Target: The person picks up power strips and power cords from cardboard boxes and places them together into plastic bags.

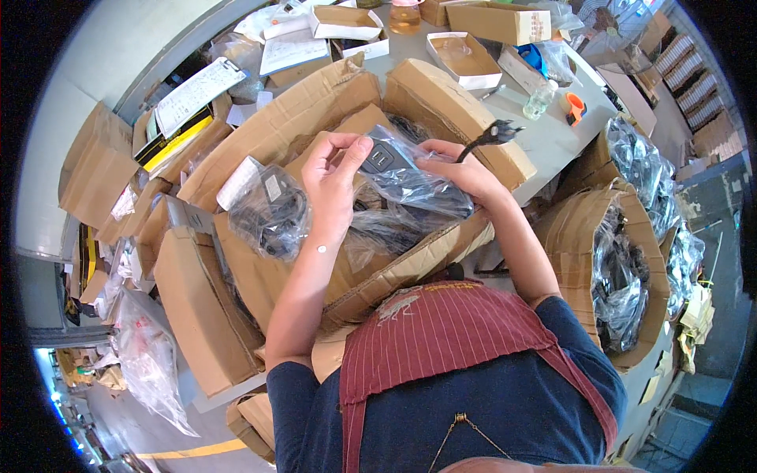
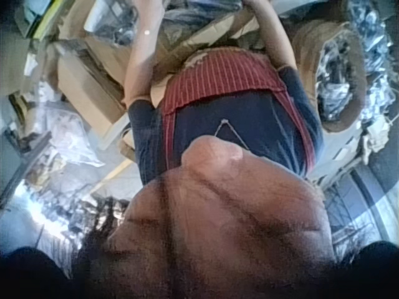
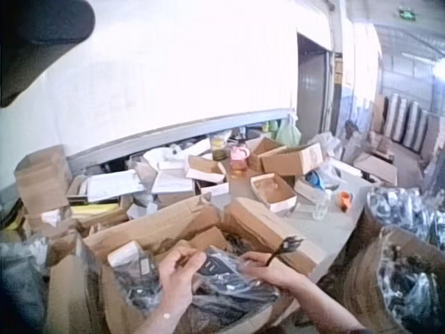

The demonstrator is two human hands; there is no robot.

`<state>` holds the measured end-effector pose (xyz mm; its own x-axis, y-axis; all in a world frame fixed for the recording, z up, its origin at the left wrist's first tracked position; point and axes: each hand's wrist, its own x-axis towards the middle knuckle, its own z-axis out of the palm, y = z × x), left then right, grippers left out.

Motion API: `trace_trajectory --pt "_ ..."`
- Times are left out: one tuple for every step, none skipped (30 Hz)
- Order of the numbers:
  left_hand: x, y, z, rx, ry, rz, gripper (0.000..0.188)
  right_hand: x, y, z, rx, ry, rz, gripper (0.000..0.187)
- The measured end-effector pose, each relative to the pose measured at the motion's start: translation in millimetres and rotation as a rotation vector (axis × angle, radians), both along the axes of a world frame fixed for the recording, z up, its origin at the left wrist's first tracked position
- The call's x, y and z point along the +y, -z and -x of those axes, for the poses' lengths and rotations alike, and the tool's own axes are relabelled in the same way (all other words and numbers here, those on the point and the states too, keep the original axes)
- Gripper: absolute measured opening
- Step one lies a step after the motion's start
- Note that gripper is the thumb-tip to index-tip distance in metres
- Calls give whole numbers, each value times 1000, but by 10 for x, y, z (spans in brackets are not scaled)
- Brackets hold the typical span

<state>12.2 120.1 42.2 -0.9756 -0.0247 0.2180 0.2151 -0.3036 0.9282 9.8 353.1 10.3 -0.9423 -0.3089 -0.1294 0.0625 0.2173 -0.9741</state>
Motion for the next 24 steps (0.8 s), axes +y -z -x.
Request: trace_trajectory --pt "0 16 15 1 -28 -11 10 -59 -46 -16 -63 -29 54 56" --pt "-2 40 36 1 -27 -10 10 -89 -66 -21 -127 -59 107 62" --pt "-7 68 60 -4 -36 -35 10 -75 -31 25 -135 -178 82 71" --pt "-6 74 69 -10 -46 -62 10 -71 6 33 -136 -180 83 71" --pt "2 66 68 -11 -48 -61 10 -68 41 35 -132 -223 51 74" --pt "20 43 62 -17 -46 -73 10 -67 58 30 -128 -265 19 76" --pt "20 42 57 -24 -49 -84 10 -103 -47 -6 -84 -315 2 79" --pt "14 50 53 -26 -55 -84 10 -124 -151 -32 -86 -321 3 79" --pt "6 60 52 -24 -60 -90 11 -143 -243 -52 -92 -333 -58 79" --pt "15 58 57 -19 -57 -96 11 -139 -292 -64 -95 -337 -119 79" --pt "5 82 68 -19 -56 -96 11 -123 -117 -3 -129 -346 -60 77" --pt "-19 127 85 -31 -24 -104 12 -87 -92 -11 -129 -345 -59 77" --pt "-27 130 93 -45 9 -111 13 -84 -123 -37 -167 -359 -27 78" --pt "-29 119 84 -46 11 -110 13 -74 -138 -52 -206 -373 5 79" --pt "-35 89 62 -89 59 -97 14 -25 -22 -13 -358 -385 76 74" --pt "-25 41 43 -132 112 -82 15 15 72 37 -359 -380 79 74" --pt "-20 -24 33 -133 119 -82 15 58 144 84 -324 -439 119 69" --pt "-24 -95 28 -212 188 -91 14 103 219 102 -288 -496 158 65" --pt "-44 -131 15 -289 245 -101 14 97 230 89 -265 -429 165 55" --pt "-43 -84 20 -289 243 -100 14 98 222 88 -265 -431 165 55" --pt "-29 5 34 -331 326 -125 11 109 195 86 -264 -475 154 54" --pt "-8 52 35 -371 406 -152 7 87 92 76 -263 -520 142 53" --pt "126 -79 -99 -318 383 -70 5 31 -68 4 -305 -514 245 52" --pt "156 89 -65 -336 420 86 7 7 -141 -26 -308 -517 243 52"
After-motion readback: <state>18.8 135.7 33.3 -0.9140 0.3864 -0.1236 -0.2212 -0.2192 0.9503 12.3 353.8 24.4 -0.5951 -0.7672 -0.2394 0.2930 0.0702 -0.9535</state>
